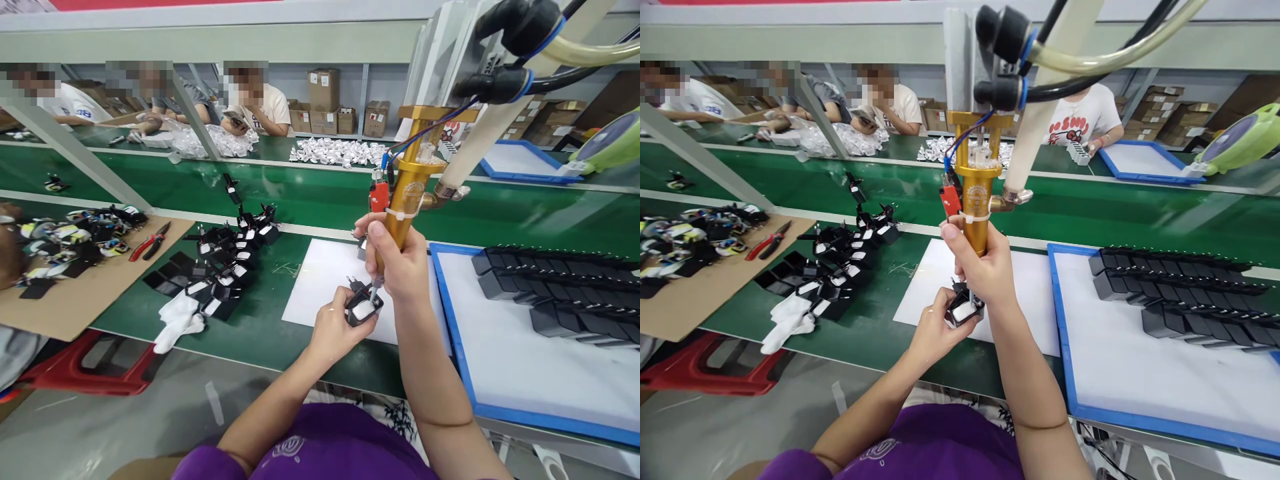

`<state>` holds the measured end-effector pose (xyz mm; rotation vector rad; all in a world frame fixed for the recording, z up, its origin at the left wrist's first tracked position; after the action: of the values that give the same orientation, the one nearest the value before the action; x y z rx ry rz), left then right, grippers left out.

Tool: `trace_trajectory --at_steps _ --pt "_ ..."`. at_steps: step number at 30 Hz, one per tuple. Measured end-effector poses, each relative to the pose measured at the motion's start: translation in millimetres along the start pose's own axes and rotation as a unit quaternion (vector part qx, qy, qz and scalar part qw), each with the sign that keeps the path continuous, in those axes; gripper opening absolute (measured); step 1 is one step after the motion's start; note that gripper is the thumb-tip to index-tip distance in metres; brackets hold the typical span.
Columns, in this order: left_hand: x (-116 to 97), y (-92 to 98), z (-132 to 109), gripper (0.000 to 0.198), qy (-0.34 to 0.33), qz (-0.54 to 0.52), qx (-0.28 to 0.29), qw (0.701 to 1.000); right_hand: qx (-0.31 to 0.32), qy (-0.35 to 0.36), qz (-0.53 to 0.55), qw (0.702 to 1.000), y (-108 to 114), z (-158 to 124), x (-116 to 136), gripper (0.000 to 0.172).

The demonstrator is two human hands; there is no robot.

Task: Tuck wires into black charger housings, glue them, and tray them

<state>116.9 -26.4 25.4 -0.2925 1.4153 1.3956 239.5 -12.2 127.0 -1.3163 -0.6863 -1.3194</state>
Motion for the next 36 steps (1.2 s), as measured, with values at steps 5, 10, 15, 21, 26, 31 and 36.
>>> trace_trajectory --at_steps 5,10,15,21,26,31,36 --pt "-3 -14.2 2 0.034 0.003 -0.016 -0.006 1.000 0.002 0.003 0.008 1.000 -3 -2 -1 0.034" --pt "-12 -19.6 5 0.034 -0.023 -0.046 -0.068 0.996 0.020 -0.003 0.006 1.000 -4 -4 -1 0.034" --pt "-11 -22.5 5 0.036 -0.033 -0.057 -0.091 0.994 0.029 -0.009 0.002 1.000 -5 -5 0 0.036" --pt "6 -28.2 10 0.038 -0.039 -0.032 -0.032 0.998 0.039 0.007 0.022 0.999 2 2 0 0.042" --pt "17 -42.0 32 0.039 -0.139 0.108 0.057 0.983 0.028 0.017 0.019 0.999 21 13 1 0.042" --pt "20 -73.2 61 0.052 -0.237 0.184 0.047 0.953 -0.004 0.017 0.003 1.000 32 20 0 0.043" --pt "29 -90.2 74 0.057 -0.229 0.207 0.052 0.950 -0.020 0.024 0.003 1.000 31 20 -3 0.039"
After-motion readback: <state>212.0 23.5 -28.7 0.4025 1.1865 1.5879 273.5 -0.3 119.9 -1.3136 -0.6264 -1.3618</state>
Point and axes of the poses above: each hand's wrist, its own z-axis towards the middle knuckle, its own y-axis out of the back of the hand, x = y × z, the point moved 3 cm from there along z, towards the middle knuckle, and after that the axes turned 10 degrees about -y, right-handed, at the moved point
